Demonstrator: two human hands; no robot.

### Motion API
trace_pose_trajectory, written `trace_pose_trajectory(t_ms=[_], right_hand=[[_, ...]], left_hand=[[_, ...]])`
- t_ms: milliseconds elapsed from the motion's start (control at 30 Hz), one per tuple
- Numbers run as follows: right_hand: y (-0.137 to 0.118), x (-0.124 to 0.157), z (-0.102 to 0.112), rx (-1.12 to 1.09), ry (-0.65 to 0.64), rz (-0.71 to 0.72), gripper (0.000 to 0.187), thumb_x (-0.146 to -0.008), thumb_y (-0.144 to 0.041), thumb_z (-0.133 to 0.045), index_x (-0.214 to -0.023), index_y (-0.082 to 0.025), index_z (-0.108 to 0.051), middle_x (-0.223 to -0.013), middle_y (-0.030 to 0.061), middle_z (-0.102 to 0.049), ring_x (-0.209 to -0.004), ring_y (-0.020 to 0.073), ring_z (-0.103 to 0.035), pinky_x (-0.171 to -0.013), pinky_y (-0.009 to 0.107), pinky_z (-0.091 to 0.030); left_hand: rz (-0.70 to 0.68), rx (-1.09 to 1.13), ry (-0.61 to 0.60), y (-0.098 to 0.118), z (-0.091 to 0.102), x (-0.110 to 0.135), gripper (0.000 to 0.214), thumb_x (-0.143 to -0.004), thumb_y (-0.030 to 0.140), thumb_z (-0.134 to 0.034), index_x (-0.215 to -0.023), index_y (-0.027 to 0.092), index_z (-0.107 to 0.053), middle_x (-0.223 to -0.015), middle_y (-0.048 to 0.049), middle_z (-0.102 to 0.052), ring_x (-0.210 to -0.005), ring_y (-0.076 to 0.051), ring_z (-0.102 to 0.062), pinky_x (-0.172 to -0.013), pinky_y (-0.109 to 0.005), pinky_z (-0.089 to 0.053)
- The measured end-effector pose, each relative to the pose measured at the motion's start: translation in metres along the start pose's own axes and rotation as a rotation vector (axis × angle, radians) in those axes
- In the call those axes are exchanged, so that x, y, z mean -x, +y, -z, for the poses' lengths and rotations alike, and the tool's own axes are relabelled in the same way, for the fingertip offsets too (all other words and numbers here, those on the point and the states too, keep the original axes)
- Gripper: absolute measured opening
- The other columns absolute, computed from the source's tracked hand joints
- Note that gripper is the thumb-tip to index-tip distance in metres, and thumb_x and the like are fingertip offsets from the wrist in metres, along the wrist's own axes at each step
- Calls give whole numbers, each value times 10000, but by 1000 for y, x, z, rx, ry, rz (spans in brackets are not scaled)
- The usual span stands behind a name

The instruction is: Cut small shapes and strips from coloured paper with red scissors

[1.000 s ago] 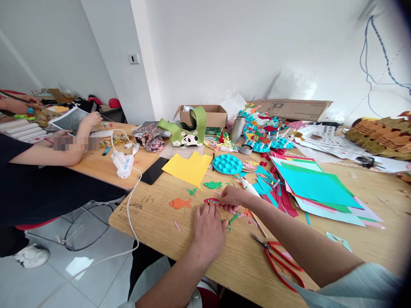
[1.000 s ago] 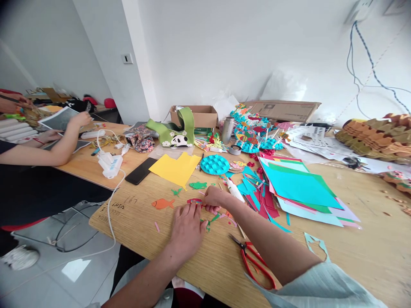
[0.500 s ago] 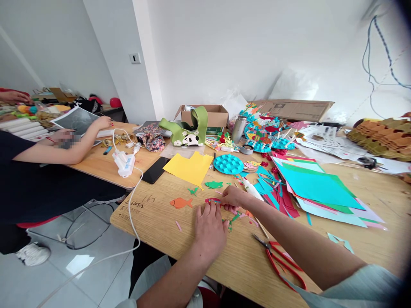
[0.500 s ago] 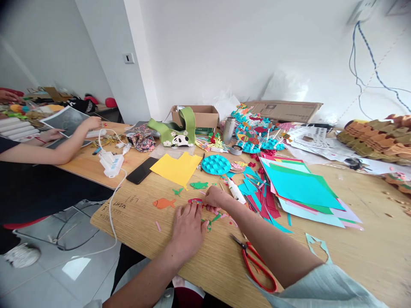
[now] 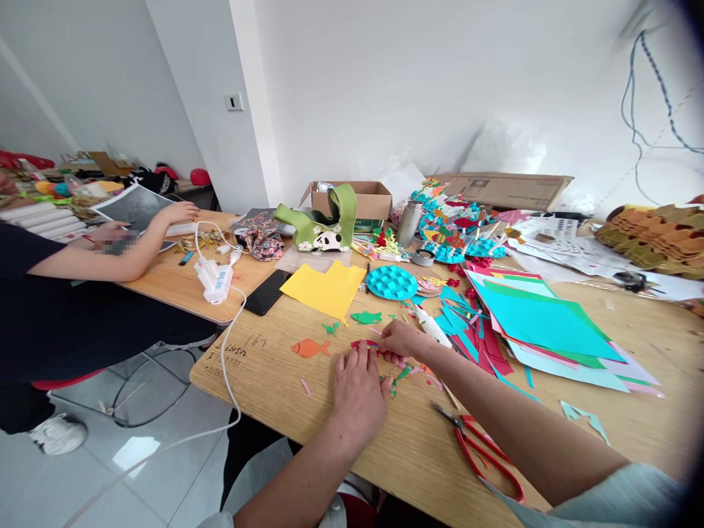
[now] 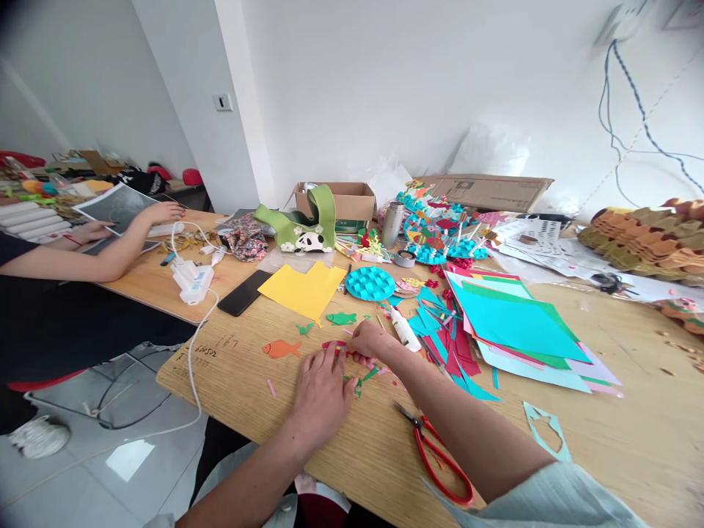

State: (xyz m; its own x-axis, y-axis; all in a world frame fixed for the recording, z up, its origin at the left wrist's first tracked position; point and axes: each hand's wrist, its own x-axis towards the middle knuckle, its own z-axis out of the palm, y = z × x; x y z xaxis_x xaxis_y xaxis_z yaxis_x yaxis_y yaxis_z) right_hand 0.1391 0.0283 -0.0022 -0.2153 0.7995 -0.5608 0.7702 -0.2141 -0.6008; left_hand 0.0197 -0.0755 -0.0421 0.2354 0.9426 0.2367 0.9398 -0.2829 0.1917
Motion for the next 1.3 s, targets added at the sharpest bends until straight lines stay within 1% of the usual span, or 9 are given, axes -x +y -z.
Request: trace_pose_trajectory(t_ms=[267, 467, 633, 767, 900, 967, 1033, 1200, 1300], right_hand=[[12, -3, 1, -86, 0, 47, 212, -717, -181, -580, -512, -166, -527, -423, -23, -578, -358, 90, -509, -371, 182, -416], [19, 4, 9, -132, 59, 117, 177, -688, -148, -571, -514, -159, -539, -454, -18, -611, -388, 83, -537, -403, 162, -427], [22, 21, 18, -170, 133, 217, 145, -695, -171, -565, -553, -163, -535, -489, -26, -616, -407, 71, -534, -406, 148, -420], [24, 35, 20, -205, 156, 294, 128, -710, -231, -564, -605, -161, -543, -533, -14, -618, -454, 85, -561, -421, 161, -425], [24, 55, 18, -281, 174, 391, 192, -723, -330, -575, -641, -160, -547, -568, 0, -624, -474, 88, -558, -461, 179, -438], [23, 66, 15, -338, 177, 438, 219, -723, -364, -579, -653, -160, -547, -570, 8, -624, -473, 94, -549, -465, 190, -436], [21, 76, 9, -366, 194, 470, 221, -729, -374, -576, -674, -161, -554, -585, 11, -625, -485, 98, -544, -476, 197, -437], [15, 95, -12, -346, 284, 506, 161, -752, -316, -554, -687, -169, -569, -605, -2, -594, -533, 104, -551, -505, 195, -439], [14, 100, -23, -314, 338, 527, 175, -775, -313, -527, -676, -174, -565, -600, -3, -577, -546, 113, -551, -514, 207, -431]], left_hand=[[-3, 37, 65, -1, 2, 3, 529, -888, 383, -368, -1357, 139, -359, -1373, -123, -425, -1200, -254, -401, -992, -426, -314], [36, 42, 76, -1, 1, 3, 474, -892, 379, -348, -1230, 78, -489, -1320, -160, -472, -1184, -276, -425, -991, -447, -322], [18, 77, 83, -1, 6, 1, 389, -893, 363, -356, -1109, 122, -573, -1247, -139, -522, -1134, -264, -461, -967, -441, -353], [11, 94, 119, -4, 8, 1, 331, -889, 331, -377, -1063, 144, -587, -1205, -120, -528, -1158, -256, -427, -969, -432, -355], [27, 164, 167, -5, 15, 1, 249, -864, 273, -430, -998, 157, -605, -1190, -119, -518, -1160, -258, -409, -973, -434, -351], [26, 316, 213, -5, 22, 0, 207, -849, 240, -456, -976, 169, -603, -1141, -106, -542, -1114, -234, -439, -963, -412, -358], [17, 566, 234, -4, 31, -2, 169, -837, 264, -492, -937, 188, -604, -1058, -81, -579, -1050, -212, -481, -920, -378, -386], [147, 1233, 51, -4, 40, -9, 266, -795, 411, -560, -764, 154, -619, -775, -49, -637, -754, -160, -553, -702, -279, -424], [301, 1500, 34, -2, 37, -12, 299, -725, 428, -636, -703, 130, -614, -664, -27, -600, -650, -130, -515, -640, -253, -398]])
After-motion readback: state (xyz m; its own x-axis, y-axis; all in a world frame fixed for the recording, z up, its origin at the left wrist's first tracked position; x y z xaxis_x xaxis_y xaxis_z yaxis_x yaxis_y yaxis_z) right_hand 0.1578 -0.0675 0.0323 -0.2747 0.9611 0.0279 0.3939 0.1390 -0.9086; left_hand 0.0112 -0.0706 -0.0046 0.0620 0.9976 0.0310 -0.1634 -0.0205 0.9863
